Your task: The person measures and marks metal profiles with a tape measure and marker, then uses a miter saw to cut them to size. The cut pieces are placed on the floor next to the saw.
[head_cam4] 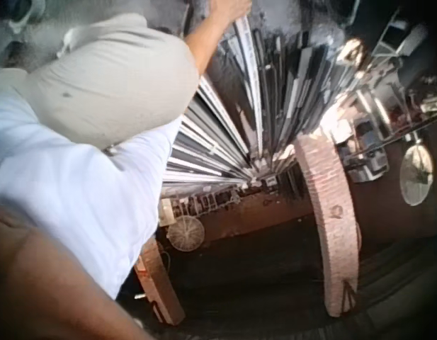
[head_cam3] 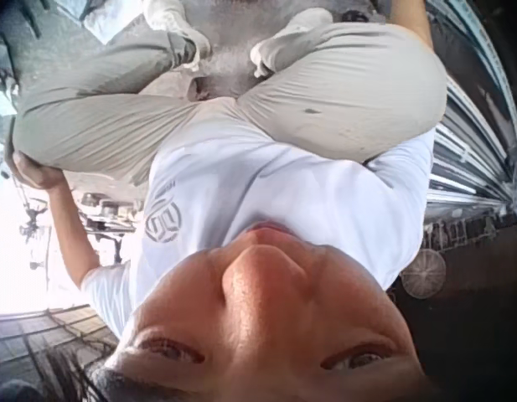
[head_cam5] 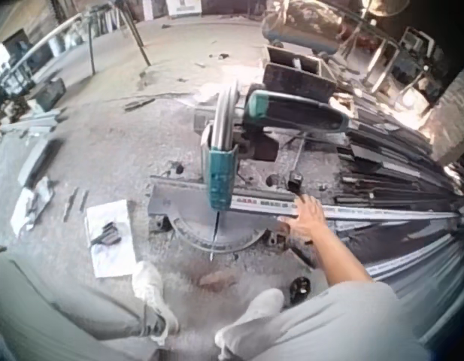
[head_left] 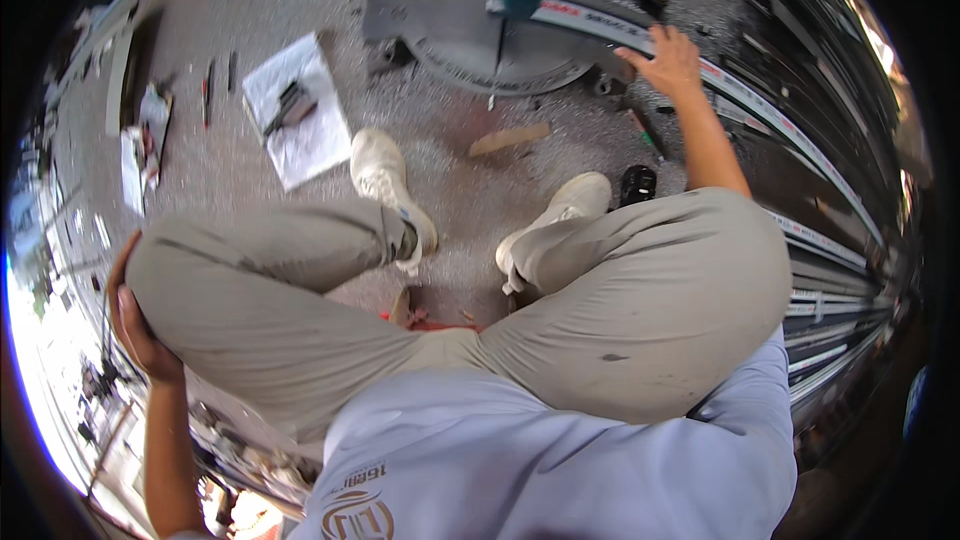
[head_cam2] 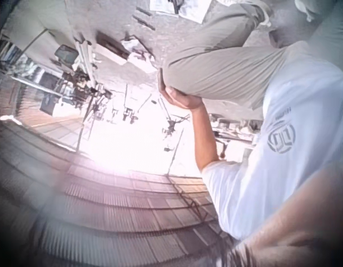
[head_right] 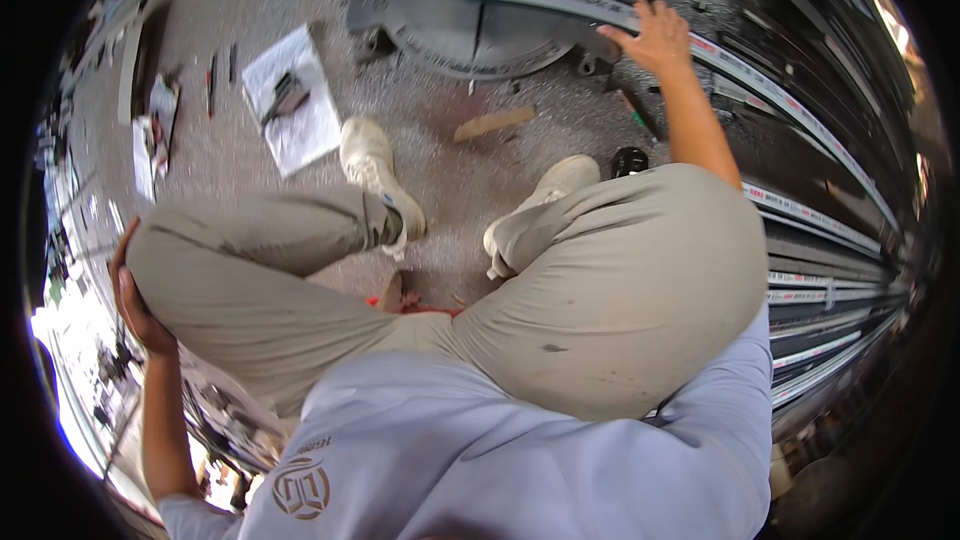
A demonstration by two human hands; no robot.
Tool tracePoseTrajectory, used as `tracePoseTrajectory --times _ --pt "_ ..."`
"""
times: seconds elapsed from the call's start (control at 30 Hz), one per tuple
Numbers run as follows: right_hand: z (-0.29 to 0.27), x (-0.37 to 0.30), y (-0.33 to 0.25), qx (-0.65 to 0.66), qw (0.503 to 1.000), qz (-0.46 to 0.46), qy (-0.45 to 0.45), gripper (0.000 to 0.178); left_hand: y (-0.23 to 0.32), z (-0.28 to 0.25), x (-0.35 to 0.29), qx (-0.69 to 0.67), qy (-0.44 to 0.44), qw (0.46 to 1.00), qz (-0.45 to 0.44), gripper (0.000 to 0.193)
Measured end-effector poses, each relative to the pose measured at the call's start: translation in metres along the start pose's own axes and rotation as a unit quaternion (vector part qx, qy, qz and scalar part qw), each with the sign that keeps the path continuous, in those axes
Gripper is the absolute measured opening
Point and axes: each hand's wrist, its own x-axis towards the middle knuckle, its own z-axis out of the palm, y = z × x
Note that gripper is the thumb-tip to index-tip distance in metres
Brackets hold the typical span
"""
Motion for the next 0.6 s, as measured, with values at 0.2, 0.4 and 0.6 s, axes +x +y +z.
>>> tracePoseTrajectory --times 0.2,0.4,0.6 --pt "0.008 0.008 0.006 -0.034 0.999 -0.021 -0.021 0.104 -0.006 0.001 -0.005 -0.007 0.006 1.000 -0.015 0.057" --pt "-0.003 0.004 0.005 -0.045 0.998 -0.031 -0.028 0.096 -0.016 -0.005 -0.008 -0.020 0.003 1.000 -0.012 0.058" --pt "0.015 0.007 0.009 0.034 0.992 -0.115 0.034 0.083 -0.011 -0.006 0.001 0.027 -0.020 0.999 -0.011 0.059"
